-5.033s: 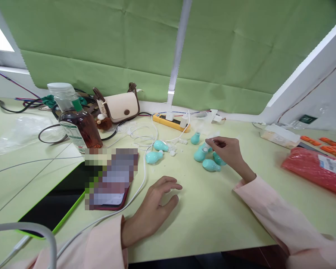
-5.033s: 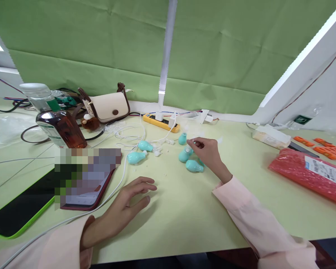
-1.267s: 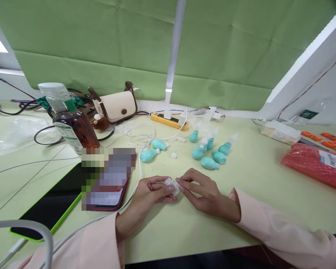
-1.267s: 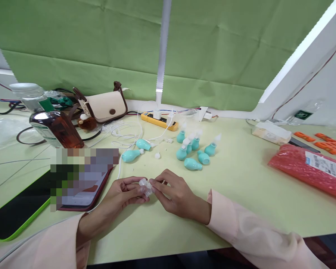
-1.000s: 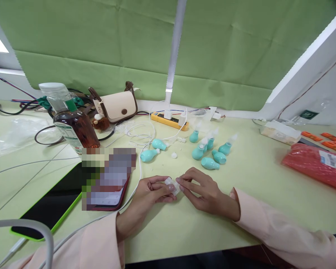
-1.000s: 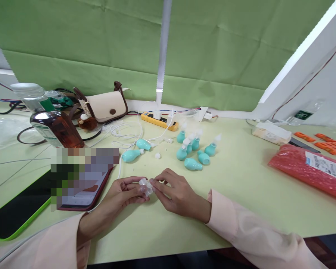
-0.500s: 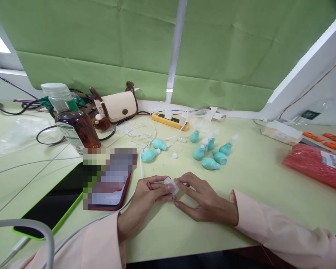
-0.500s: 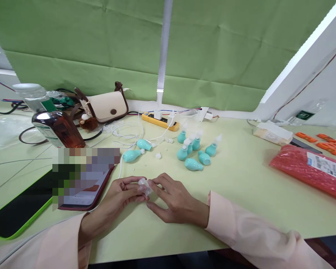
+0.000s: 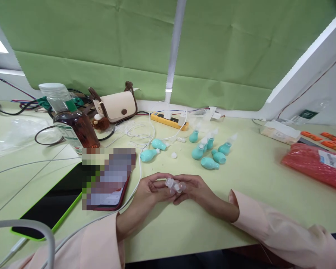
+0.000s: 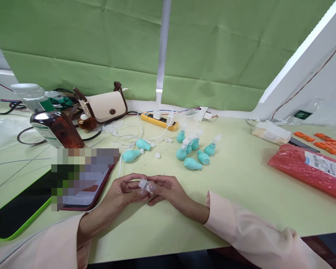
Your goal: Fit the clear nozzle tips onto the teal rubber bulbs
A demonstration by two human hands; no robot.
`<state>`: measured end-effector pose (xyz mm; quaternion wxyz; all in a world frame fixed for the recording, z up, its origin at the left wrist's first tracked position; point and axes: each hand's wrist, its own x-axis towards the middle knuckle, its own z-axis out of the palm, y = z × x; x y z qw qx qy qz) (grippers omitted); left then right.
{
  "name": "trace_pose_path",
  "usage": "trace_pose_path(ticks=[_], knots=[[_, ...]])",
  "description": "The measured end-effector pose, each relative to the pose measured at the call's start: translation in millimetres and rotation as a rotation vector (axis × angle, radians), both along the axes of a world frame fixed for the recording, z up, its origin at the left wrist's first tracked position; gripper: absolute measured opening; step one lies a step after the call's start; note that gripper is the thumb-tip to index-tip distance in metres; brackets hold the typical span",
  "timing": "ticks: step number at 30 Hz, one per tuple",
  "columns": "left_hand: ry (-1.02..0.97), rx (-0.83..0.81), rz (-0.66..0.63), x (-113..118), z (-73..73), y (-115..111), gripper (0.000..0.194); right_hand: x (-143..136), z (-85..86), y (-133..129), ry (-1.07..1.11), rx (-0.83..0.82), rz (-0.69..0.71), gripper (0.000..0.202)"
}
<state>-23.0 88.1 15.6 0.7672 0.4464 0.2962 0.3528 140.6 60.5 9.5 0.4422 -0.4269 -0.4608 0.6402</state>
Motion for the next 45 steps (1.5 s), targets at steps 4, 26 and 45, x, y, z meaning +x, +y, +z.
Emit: trace_pose_path(ticks=[4,26,45], knots=[[0.041,0.027,-0.01,1,0.4,-1,0.029,-1,3.7,-3,-0.041,0.007,0.033,0.037],[0.117,0.018,0.048,1,10.6,-4,0.028,-22,19.6,93,-1.434,1.033,0.12,0.054],[0.088,0.068,-0.043,-1,10.0,-6,0.035,31,39.3,23,0.005,0.161,0.025,0.027]])
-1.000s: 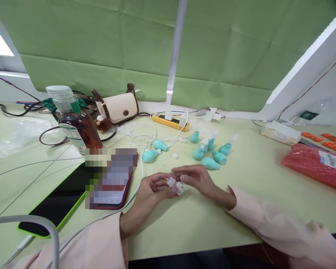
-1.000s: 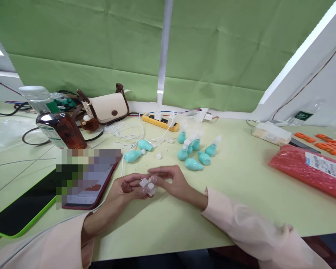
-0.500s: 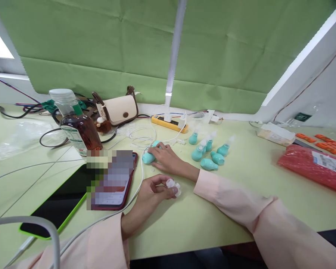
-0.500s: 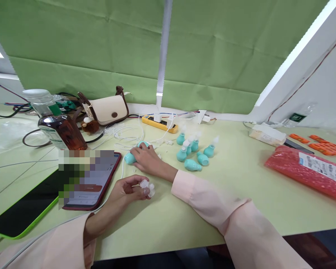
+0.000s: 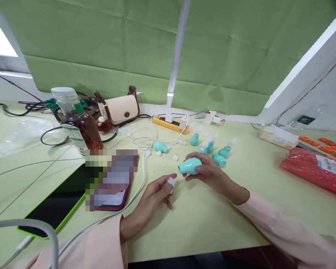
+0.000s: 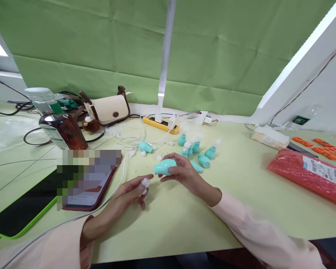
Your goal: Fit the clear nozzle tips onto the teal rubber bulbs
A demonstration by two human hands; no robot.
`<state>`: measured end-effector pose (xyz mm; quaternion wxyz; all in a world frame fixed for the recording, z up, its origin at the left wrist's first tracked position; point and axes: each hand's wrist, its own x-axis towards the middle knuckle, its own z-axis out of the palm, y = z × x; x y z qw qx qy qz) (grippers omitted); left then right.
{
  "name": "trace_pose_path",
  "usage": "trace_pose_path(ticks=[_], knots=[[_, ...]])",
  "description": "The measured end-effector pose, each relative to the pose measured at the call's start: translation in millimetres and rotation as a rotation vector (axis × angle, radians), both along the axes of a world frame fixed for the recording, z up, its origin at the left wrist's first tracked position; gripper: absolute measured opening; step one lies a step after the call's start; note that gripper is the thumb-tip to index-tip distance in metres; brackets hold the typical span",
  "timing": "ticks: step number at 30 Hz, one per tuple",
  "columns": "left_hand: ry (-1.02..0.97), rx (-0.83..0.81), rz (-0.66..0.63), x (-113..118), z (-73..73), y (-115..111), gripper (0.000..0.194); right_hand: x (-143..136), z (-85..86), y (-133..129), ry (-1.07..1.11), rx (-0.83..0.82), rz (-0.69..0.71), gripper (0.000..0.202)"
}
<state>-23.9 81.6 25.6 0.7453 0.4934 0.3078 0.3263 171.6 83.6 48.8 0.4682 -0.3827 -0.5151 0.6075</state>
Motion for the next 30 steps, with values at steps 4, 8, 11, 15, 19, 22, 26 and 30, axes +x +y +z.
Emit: trace_pose_path(ticks=[4,8,11,15,19,22,26,30], knots=[[0.016,0.027,0.016,-4,-1.3,-4,0.014,-1,-22.1,-11,0.137,-0.15,0.101,0.028],[0.111,0.111,0.009,-5,-4.8,-6,0.007,-15,-32.6,-21,0.089,-0.1,0.163,0.032],[0.207,0.203,0.067,-5,-8.3,-8,0.007,-27,-31.9,-32,-0.021,-0.031,0.135,0.033],[0.246,0.295,0.131,-5,-12.5,-10,0.004,-36,-32.6,-45,-0.204,0.167,0.019,0.027],[0.224,0.279,0.133,-6,-13.9,-10,0.004,-35,-35.3,-46,-0.572,0.632,-0.039,0.027],[0.223,0.29,0.135,-7,-12.6,-11,0.005,-32,-33.5,-44,-0.837,0.622,0.069,0.025],[0.303,0.413,0.151,-8,-9.1,-12,0.007,-34,-25.9,-46,-0.948,0.493,0.097,0.026],[0.296,0.466,0.175,-9,-8.0,-12,0.011,-41,-19.9,-49,-0.781,0.421,0.043,0.026]])
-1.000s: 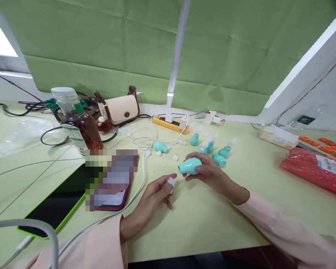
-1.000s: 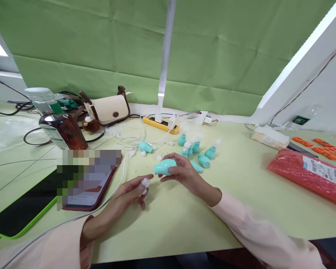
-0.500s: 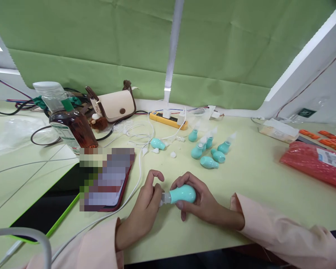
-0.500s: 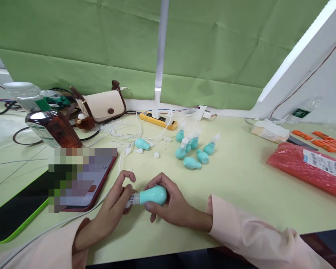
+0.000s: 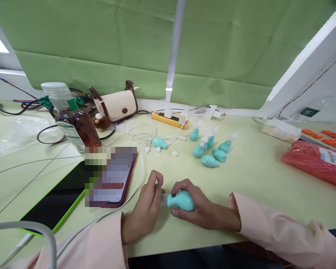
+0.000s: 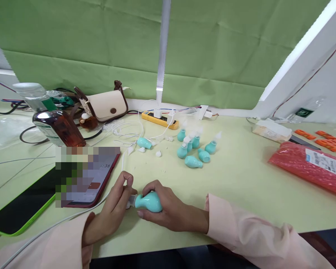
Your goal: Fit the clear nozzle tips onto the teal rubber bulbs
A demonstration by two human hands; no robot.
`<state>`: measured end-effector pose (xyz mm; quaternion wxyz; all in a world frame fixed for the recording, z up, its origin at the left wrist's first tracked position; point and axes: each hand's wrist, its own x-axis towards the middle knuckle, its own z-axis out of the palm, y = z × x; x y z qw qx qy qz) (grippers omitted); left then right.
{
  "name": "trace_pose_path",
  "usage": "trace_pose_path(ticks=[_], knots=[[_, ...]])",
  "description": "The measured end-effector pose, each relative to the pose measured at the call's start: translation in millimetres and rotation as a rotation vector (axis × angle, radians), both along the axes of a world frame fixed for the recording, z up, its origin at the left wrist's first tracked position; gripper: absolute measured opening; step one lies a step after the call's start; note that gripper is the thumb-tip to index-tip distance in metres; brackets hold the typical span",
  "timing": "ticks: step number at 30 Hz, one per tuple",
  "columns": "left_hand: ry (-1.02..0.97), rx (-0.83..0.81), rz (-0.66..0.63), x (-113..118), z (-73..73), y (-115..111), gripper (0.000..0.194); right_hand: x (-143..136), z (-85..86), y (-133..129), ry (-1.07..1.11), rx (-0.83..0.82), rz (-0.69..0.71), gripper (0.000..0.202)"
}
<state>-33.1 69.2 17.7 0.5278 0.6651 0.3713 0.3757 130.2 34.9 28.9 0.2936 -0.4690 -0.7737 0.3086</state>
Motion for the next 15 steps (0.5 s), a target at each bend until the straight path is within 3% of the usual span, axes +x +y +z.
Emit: trace_pose_path(ticks=[3,6,11,15], knots=[[-0.052,-0.005,0.027,0,-0.3,0,0.013,-4,-1.2,1,0.217,-0.146,-0.065,0.029],[-0.011,0.05,0.033,-1,0.3,0,0.015,-4,-3.0,4,0.377,-0.403,-0.044,0.032],[0.073,0.178,0.045,-5,-1.4,1,0.015,2,4.4,11,0.377,-0.591,0.015,0.032],[0.207,0.273,-0.037,-8,-5.6,3,0.013,7,12.0,17,0.359,-0.7,0.093,0.03]])
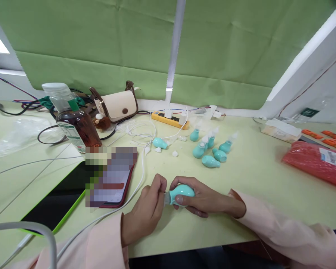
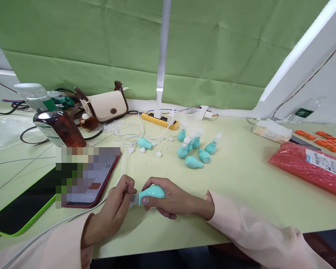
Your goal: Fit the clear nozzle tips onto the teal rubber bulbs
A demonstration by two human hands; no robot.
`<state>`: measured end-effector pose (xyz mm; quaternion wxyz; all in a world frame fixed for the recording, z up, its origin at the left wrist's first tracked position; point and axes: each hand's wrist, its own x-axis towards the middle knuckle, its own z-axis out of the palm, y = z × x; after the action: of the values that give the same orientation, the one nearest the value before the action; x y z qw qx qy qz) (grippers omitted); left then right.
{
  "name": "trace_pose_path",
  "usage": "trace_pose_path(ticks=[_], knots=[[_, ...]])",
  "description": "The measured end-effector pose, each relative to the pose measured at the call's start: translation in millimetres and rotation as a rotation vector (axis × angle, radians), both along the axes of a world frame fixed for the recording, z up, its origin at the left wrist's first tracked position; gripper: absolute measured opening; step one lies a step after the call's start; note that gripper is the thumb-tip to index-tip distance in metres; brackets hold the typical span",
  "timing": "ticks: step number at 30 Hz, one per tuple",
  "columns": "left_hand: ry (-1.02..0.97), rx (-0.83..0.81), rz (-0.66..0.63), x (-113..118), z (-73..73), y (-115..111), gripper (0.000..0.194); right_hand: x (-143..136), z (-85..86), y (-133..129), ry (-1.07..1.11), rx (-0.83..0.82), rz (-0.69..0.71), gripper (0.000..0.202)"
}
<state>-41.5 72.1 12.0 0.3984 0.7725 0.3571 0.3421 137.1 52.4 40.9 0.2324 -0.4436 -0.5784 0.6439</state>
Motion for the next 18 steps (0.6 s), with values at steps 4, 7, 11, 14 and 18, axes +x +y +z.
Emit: trace_pose_path(ticks=[4,7,11,14,18], knots=[[0.098,0.132,-0.081,-1,1.2,0,0.014,3,3.1,6,-0.004,-0.105,0.066,0.028],[0.138,0.277,-0.11,-1,4.3,-1,0.016,3,3.0,7,0.035,-0.211,0.084,0.028],[0.146,0.521,-0.068,-1,8.5,-1,0.019,-1,1.0,5,0.141,-0.315,0.045,0.028],[0.12,0.714,-0.084,0,10.5,0,0.022,-2,0.8,3,0.172,-0.37,0.027,0.03],[0.124,0.903,-0.125,3,8.6,2,0.022,-2,5.4,4,0.113,-0.462,0.091,0.04]])
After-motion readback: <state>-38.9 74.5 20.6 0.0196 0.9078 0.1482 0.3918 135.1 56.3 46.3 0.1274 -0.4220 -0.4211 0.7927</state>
